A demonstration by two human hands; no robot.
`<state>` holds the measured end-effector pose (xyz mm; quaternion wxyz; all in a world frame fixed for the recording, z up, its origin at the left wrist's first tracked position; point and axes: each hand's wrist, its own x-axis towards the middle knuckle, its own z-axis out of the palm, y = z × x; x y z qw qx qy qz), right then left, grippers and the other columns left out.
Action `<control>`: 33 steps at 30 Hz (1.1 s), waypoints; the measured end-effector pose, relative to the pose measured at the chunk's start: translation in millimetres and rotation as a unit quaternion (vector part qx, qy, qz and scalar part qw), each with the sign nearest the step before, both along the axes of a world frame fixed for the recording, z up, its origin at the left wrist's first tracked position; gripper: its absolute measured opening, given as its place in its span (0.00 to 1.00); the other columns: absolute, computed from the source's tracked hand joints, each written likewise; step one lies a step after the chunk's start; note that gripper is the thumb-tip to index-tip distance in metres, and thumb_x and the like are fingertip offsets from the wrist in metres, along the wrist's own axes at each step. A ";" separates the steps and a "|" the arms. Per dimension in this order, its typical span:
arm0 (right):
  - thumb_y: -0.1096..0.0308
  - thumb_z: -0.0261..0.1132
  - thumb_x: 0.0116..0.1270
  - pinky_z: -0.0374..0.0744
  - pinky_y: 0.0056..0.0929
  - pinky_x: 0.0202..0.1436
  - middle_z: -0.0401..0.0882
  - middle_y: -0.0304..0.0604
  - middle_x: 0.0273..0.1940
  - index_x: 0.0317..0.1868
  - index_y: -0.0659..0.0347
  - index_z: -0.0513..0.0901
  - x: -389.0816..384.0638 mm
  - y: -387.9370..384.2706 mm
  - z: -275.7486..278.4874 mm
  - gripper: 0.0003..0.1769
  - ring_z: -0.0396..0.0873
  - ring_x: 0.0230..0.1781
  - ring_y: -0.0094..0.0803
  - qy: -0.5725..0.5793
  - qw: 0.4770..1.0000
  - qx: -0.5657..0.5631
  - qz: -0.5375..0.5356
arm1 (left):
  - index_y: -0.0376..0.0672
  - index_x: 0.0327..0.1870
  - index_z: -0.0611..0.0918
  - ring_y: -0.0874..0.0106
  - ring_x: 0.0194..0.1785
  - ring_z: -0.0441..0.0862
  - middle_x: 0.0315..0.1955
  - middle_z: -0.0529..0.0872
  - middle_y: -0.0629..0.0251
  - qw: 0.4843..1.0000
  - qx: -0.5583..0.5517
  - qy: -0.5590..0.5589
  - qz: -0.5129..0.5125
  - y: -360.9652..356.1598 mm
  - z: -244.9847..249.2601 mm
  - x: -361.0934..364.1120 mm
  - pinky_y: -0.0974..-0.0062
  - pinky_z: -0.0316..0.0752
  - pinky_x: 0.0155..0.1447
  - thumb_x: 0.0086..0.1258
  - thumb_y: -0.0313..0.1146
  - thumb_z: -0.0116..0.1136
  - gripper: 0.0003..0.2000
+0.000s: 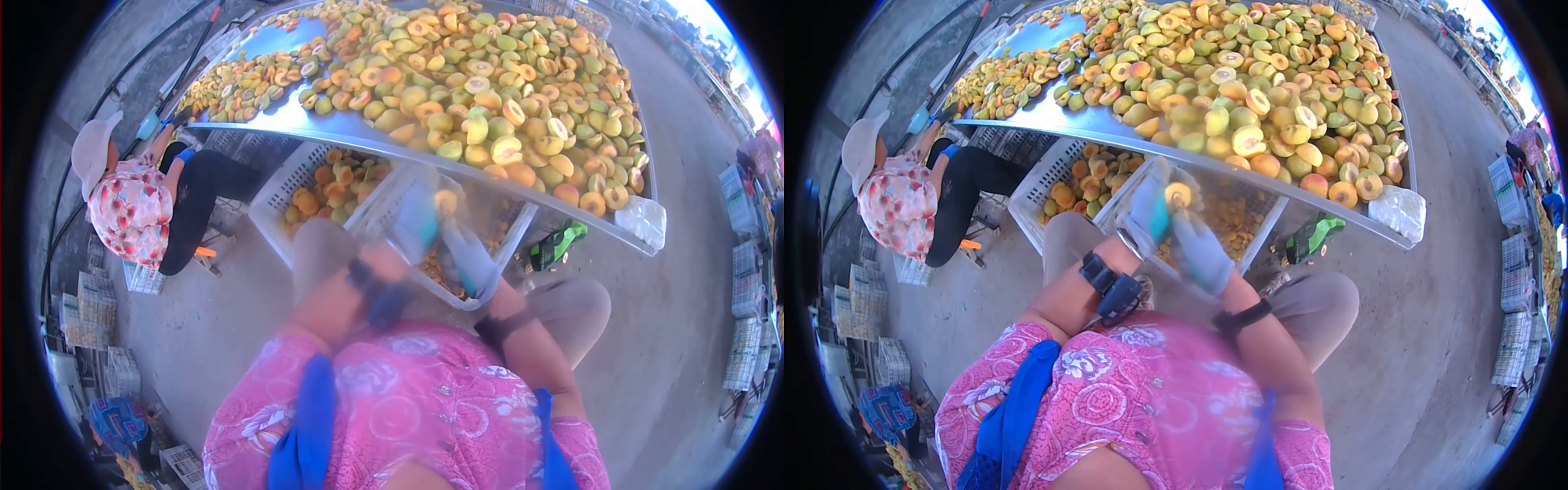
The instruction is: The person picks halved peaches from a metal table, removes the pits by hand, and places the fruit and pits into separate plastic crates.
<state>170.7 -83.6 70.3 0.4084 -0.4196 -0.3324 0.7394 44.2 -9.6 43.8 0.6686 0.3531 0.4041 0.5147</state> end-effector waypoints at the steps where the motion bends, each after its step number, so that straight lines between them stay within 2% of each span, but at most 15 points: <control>1: 0.50 0.51 0.78 0.61 0.19 0.17 0.68 0.28 0.23 0.49 0.57 0.75 -1.4 -0.3 -2.0 0.19 0.63 0.17 0.16 -0.017 1.000 0.012 -0.009 | 0.41 0.39 0.79 0.74 0.34 0.82 0.33 0.83 0.64 0.987 0.107 0.121 0.001 -4.5 4.0 3.2 0.79 0.78 0.35 0.77 0.58 0.42 0.26; 5: 0.49 0.52 0.77 0.60 0.17 0.17 0.66 0.26 0.22 0.49 0.56 0.75 -1.1 -0.8 -8.9 0.18 0.61 0.17 0.15 -0.045 0.996 0.068 -0.028 | 0.40 0.39 0.80 0.73 0.32 0.83 0.31 0.84 0.63 0.970 0.148 0.169 0.090 -2.2 -16.6 12.9 0.79 0.79 0.34 0.76 0.59 0.44 0.27; 7: 0.46 0.52 0.77 0.58 0.18 0.12 0.67 0.30 0.21 0.44 0.54 0.75 2.5 -1.7 -9.4 0.19 0.62 0.12 0.18 0.069 0.997 -0.010 0.023 | 0.40 0.38 0.81 0.73 0.29 0.82 0.28 0.84 0.63 0.998 -0.038 -0.056 0.016 13.9 -44.8 -5.3 0.78 0.78 0.31 0.75 0.59 0.45 0.27; 8: 0.46 0.52 0.77 0.58 0.18 0.12 0.67 0.30 0.21 0.44 0.54 0.75 1.9 -1.5 -9.4 0.19 0.62 0.12 0.18 0.068 0.997 -0.011 0.025 | 0.40 0.38 0.81 0.73 0.29 0.82 0.28 0.84 0.63 0.997 -0.040 -0.057 0.019 18.5 -48.1 -10.8 0.78 0.78 0.31 0.75 0.59 0.45 0.27; 10: 0.46 0.52 0.76 0.55 0.17 0.11 0.65 0.28 0.20 0.44 0.52 0.74 1.0 1.1 -8.8 0.18 0.59 0.11 0.17 0.065 0.997 -0.016 0.035 | 0.40 0.34 0.82 0.73 0.26 0.81 0.26 0.84 0.63 0.997 0.046 0.023 -0.055 27.3 -55.2 -17.8 0.79 0.76 0.28 0.76 0.58 0.45 0.27; 11: 0.46 0.52 0.76 0.55 0.17 0.11 0.65 0.28 0.20 0.44 0.52 0.74 1.5 1.8 -8.1 0.18 0.59 0.11 0.17 0.064 0.997 -0.016 0.035 | 0.40 0.34 0.82 0.73 0.26 0.81 0.26 0.84 0.63 0.997 0.046 0.022 -0.056 23.5 -38.8 -14.5 0.79 0.76 0.28 0.76 0.58 0.45 0.27; 13: 0.46 0.52 0.76 0.52 0.17 0.11 0.61 0.27 0.18 0.45 0.50 0.73 2.7 -1.9 -6.3 0.17 0.55 0.10 0.16 0.034 0.997 -0.041 0.055 | 0.40 0.32 0.82 0.74 0.27 0.81 0.27 0.84 0.63 0.975 0.072 0.203 -0.052 3.9 20.3 -4.9 0.81 0.75 0.27 0.76 0.59 0.44 0.28; 17: 0.44 0.51 0.76 0.52 0.17 0.10 0.60 0.26 0.18 0.42 0.50 0.72 6.0 -5.7 2.6 0.19 0.54 0.09 0.16 0.095 0.991 -0.045 0.087 | 0.40 0.32 0.82 0.75 0.27 0.81 0.27 0.85 0.64 0.973 0.033 0.164 -0.157 -2.3 48.1 -14.2 0.82 0.75 0.27 0.77 0.57 0.44 0.27; 19: 0.43 0.50 0.76 0.52 0.18 0.10 0.61 0.27 0.17 0.40 0.50 0.72 6.1 -6.4 -1.0 0.20 0.54 0.09 0.17 0.161 0.976 -0.089 0.113 | 0.39 0.41 0.83 0.74 0.33 0.80 0.28 0.83 0.65 0.960 0.041 0.212 -0.178 2.1 41.0 -16.9 0.77 0.74 0.36 0.77 0.47 0.51 0.18; 20: 0.43 0.50 0.76 0.52 0.18 0.10 0.61 0.27 0.17 0.40 0.50 0.72 3.4 -7.5 -1.5 0.20 0.54 0.09 0.17 0.161 0.976 -0.090 0.114 | 0.39 0.41 0.83 0.74 0.33 0.80 0.28 0.83 0.65 0.960 0.040 0.211 -0.177 3.5 27.6 -15.9 0.77 0.74 0.36 0.77 0.47 0.51 0.18; 22: 0.43 0.49 0.76 0.53 0.18 0.09 0.61 0.28 0.16 0.40 0.51 0.72 -5.0 -6.6 -0.8 0.21 0.54 0.08 0.18 0.077 0.993 -0.050 0.080 | 0.39 0.36 0.84 0.74 0.31 0.80 0.26 0.84 0.63 0.989 0.051 0.135 -0.009 6.5 -0.5 -10.6 0.78 0.74 0.34 0.77 0.48 0.49 0.20; 26: 0.41 0.49 0.76 0.54 0.18 0.09 0.60 0.28 0.16 0.40 0.51 0.71 -9.1 -4.8 -0.7 0.22 0.55 0.08 0.18 -0.021 0.998 -0.003 0.063 | 0.40 0.30 0.81 0.73 0.27 0.80 0.24 0.83 0.62 0.997 0.008 0.055 -0.048 -3.3 7.0 -14.1 0.77 0.76 0.31 0.75 0.59 0.46 0.27; 29: 0.40 0.49 0.75 0.54 0.18 0.09 0.60 0.29 0.16 0.40 0.52 0.72 -5.5 -5.5 3.0 0.23 0.55 0.07 0.18 0.063 0.989 -0.082 0.106 | 0.39 0.31 0.80 0.72 0.27 0.80 0.24 0.82 0.61 0.991 0.019 0.087 -0.096 -10.4 21.4 -19.3 0.76 0.77 0.32 0.75 0.59 0.46 0.28; 31: 0.41 0.49 0.75 0.52 0.18 0.09 0.59 0.28 0.16 0.41 0.51 0.72 -12.6 -7.9 6.0 0.22 0.53 0.08 0.17 0.046 0.994 -0.046 0.084 | 0.40 0.38 0.82 0.74 0.26 0.79 0.27 0.83 0.63 0.993 0.015 0.088 -0.082 -8.9 24.8 -20.9 0.77 0.72 0.27 0.76 0.48 0.52 0.18; 33: 0.41 0.49 0.75 0.52 0.17 0.09 0.58 0.27 0.16 0.41 0.50 0.72 -6.1 -7.6 1.4 0.21 0.52 0.08 0.17 0.107 0.986 -0.068 0.112 | 0.40 0.34 0.81 0.73 0.26 0.79 0.25 0.83 0.63 0.997 -0.036 0.035 -0.057 2.5 2.3 -22.5 0.77 0.74 0.29 0.76 0.53 0.49 0.23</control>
